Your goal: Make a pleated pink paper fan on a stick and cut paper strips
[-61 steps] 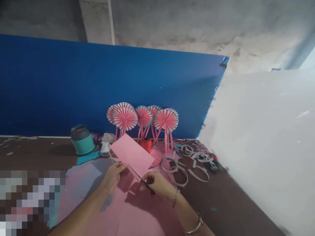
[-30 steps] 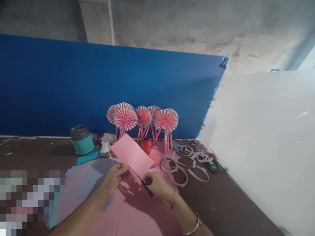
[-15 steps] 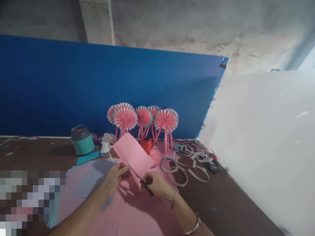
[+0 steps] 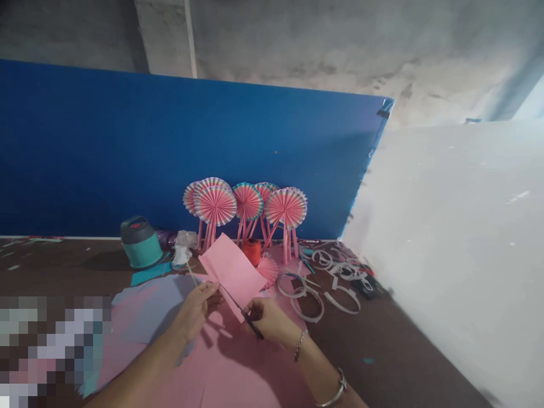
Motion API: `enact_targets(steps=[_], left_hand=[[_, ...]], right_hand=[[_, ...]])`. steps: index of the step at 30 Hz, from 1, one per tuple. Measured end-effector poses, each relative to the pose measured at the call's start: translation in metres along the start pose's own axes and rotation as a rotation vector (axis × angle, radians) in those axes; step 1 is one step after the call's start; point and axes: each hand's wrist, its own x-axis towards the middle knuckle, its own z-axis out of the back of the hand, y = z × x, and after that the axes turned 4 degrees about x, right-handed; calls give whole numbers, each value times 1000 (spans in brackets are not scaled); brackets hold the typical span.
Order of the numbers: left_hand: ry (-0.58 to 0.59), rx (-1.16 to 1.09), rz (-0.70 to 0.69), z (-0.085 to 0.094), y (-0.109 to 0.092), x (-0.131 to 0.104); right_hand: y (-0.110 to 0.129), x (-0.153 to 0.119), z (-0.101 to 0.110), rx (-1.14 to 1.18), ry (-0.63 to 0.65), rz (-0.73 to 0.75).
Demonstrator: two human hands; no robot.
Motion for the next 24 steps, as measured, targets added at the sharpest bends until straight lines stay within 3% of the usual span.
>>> enact_targets(steps=[12,24], left_hand=[[15,117,-66,-2,3,0],[73,86,-50,-8,2,-6]], right_hand=[[2,1,0,66,64,-45],[-1,2,-8,42,-13,-57]])
